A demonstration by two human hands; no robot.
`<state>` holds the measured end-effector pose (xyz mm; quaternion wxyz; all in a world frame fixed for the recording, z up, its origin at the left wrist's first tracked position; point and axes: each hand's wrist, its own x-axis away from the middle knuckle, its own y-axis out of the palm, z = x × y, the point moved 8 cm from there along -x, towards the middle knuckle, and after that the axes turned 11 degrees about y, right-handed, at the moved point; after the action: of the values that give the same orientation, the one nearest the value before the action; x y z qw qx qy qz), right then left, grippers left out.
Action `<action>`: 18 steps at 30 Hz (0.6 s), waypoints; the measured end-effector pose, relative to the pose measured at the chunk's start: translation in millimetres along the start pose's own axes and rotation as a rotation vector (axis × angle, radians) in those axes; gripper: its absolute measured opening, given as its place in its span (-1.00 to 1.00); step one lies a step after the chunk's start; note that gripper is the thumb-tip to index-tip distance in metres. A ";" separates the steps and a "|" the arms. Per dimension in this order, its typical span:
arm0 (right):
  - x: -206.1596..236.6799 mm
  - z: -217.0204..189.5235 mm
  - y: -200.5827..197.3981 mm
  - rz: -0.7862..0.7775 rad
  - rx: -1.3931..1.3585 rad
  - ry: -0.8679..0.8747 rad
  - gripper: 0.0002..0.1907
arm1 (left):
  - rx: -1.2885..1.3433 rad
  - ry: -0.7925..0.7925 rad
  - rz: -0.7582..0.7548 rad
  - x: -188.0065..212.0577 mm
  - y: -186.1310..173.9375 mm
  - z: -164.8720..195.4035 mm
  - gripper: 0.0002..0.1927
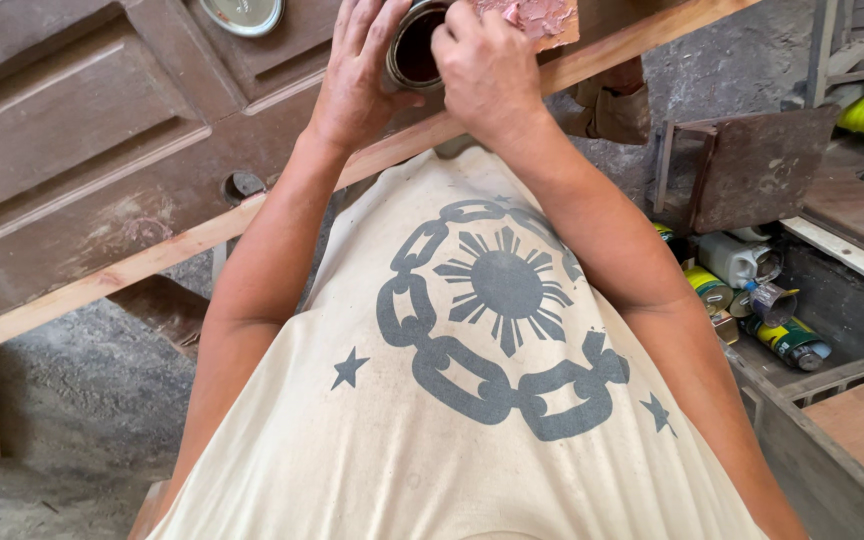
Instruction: The person holds a wooden panel on a workbench and uses a knife to scoop pink wood filler from a can onto a sponge block, then spreads the filler over the panel surface. They open the can, mix the filler, and repeatedly scoop and apply it to the wood.
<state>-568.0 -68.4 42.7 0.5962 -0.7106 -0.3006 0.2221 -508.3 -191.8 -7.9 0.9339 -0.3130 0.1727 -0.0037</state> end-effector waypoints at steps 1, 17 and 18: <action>0.9 -1.3 -1.4 0.020 -0.017 -0.018 -0.86 | -0.007 0.013 0.003 -0.6 -0.3 1.3 0.22; 8.4 4.9 4.1 0.083 0.108 0.032 -0.84 | -0.015 -0.011 0.015 -1.2 -3.2 1.5 0.20; 8.7 4.6 4.2 0.089 0.101 0.032 -0.78 | -0.018 -0.025 0.006 -0.7 -2.4 0.3 0.19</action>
<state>-564.1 -59.5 38.0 0.6256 -0.6956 -0.2477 0.2519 -508.6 -193.5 -6.0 0.9332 -0.3208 0.1620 0.0043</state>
